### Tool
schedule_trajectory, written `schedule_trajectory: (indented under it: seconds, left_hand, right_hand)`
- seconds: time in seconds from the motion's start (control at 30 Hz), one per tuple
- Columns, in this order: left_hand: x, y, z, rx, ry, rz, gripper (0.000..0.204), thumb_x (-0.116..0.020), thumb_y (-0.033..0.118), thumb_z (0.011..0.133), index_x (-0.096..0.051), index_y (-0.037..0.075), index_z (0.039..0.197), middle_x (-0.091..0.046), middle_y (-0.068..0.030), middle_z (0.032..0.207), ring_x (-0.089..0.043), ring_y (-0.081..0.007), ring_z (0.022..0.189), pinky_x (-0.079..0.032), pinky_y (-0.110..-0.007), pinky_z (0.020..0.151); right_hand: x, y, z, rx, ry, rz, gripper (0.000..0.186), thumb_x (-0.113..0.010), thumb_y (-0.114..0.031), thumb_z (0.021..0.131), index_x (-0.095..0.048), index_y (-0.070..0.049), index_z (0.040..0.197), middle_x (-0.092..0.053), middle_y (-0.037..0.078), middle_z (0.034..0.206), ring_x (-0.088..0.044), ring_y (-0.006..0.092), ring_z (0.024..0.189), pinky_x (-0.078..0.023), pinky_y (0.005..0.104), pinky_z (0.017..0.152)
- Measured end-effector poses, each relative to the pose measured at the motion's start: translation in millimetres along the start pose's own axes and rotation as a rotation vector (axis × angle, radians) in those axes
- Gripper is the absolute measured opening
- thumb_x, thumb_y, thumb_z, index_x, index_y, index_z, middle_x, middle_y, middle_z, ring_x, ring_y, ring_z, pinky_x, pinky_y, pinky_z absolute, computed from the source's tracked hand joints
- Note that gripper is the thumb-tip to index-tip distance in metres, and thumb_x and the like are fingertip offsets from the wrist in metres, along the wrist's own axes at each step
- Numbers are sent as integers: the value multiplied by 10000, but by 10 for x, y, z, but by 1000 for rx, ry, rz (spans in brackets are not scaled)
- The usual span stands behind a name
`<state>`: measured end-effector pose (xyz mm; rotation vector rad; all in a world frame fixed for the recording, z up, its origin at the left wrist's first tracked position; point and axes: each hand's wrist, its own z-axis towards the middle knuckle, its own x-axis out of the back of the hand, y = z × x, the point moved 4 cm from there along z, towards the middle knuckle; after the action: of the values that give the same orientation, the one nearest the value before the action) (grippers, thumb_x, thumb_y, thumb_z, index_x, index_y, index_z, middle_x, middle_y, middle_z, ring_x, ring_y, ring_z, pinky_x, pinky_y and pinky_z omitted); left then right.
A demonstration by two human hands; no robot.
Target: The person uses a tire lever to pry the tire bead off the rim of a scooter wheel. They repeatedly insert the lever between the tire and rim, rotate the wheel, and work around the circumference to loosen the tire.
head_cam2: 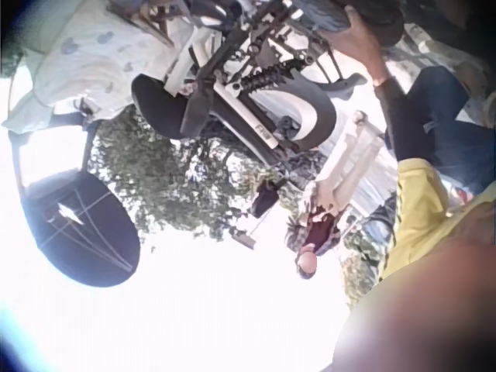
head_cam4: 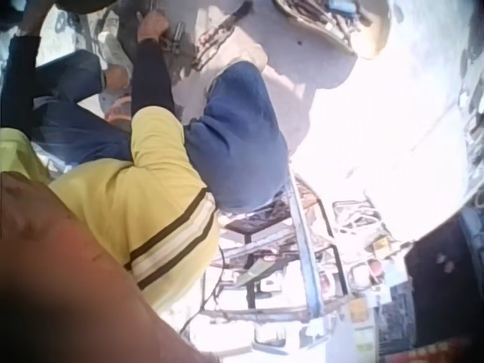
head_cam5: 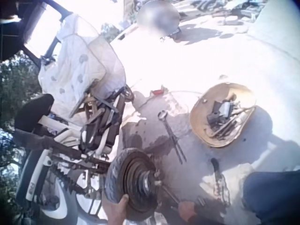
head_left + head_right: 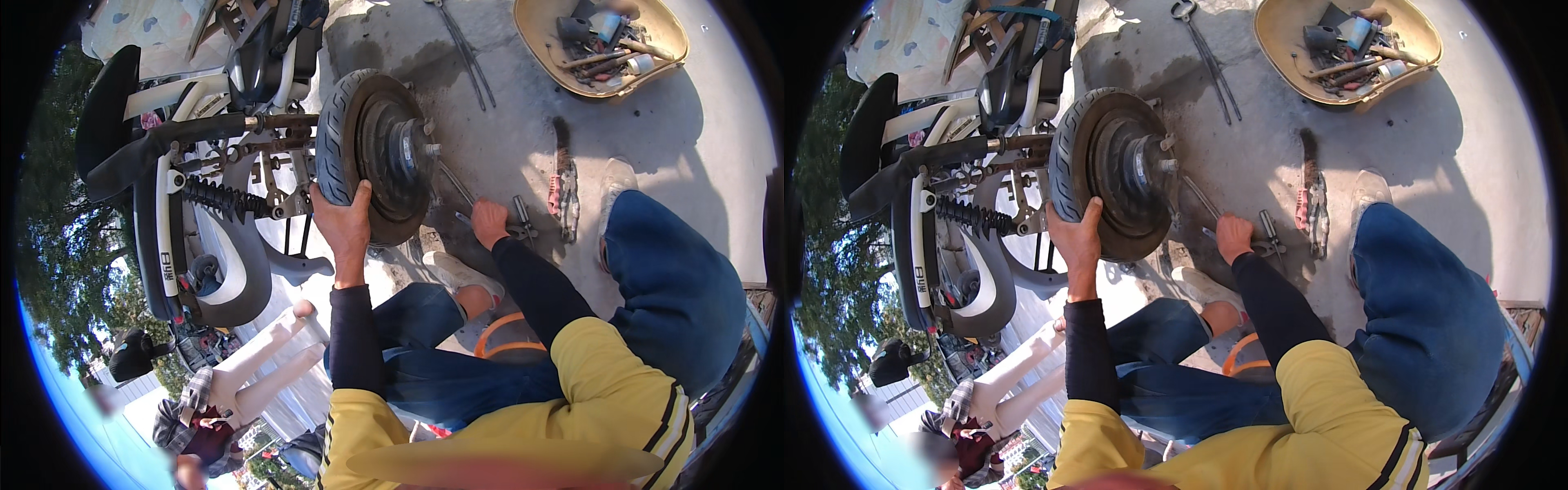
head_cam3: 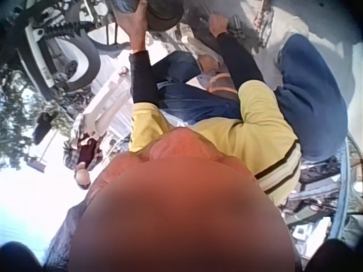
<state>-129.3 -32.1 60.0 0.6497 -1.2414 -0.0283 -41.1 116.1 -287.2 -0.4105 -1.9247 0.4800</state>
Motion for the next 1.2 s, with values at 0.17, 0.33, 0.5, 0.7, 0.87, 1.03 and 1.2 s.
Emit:
schedule_trajectory:
  seconds: [0.17, 0.33, 0.5, 0.7, 0.87, 1.03, 1.2]
  left_hand:
    - [-20, 232, 391, 16, -116, 147, 823, -873, 431, 748, -609, -124, 1296, -714, -349, 1182, -700, -491, 1124, -527, -489, 1012]
    - [39, 176, 325, 22, -63, 228, 772, -847, 481, 742, -654, -68, 1250, -731, -335, 1142, -699, -518, 1095, -535, -528, 993]
    - [68, 407, 394, 24, -136, 285, 864, -834, 506, 764, -600, -99, 1335, -701, -356, 1242, -678, -504, 1183, -520, -518, 1041]
    - [44, -94, -205, 75, -47, 16, 818, -885, 373, 763, -564, -128, 1325, -681, -355, 1262, -668, -485, 1192, -504, -486, 1055]
    - [23, -36, -112, 82, -3, 8, 840, -871, 398, 771, -557, -127, 1347, -678, -381, 1234, -656, -543, 1175, -506, -525, 1039]
    - [86, -87, -129, 97, 23, 59, 799, -873, 408, 764, -587, -121, 1291, -693, -369, 1189, -670, -535, 1143, -519, -525, 1005]
    - [-73, -13, -146, 57, 88, 82, 804, -877, 380, 768, -555, -111, 1317, -691, -357, 1213, -678, -522, 1136, -521, -526, 1000]
  right_hand:
    - [354, 144, -147, 8, 93, 124, 150, -677, -181, 918, -704, -58, 999, -766, 242, 948, -771, 400, 925, -598, 522, 779]
    - [657, 305, -251, -185, 69, 572, 236, -597, -203, 1007, -637, 6, 1110, -735, 314, 1007, -710, 517, 974, -546, 590, 877]
    - [1545, 189, -392, -306, 361, 815, 341, -534, -214, 1080, -618, 39, 1291, -737, 302, 1036, -718, 487, 968, -535, 539, 861]
    - [4254, -766, -519, 420, 662, 1566, 299, -556, -201, 1130, -609, -15, 1358, -551, 14, 747, -503, 101, 616, -452, 306, 573]
    - [4098, -1163, -401, 670, 896, 959, 166, -548, -198, 1130, -610, -44, 1127, -633, 117, 716, -627, 267, 623, -487, 370, 577]
    - [3440, -1241, -169, 495, 398, 781, 158, -585, -177, 1079, -615, -27, 1042, -703, 245, 843, -693, 492, 842, -519, 541, 699]
    - [2952, -1195, 175, 419, 140, 458, 104, -604, -82, 954, -557, 8, 977, -706, 294, 809, -701, 529, 807, -557, 590, 723]
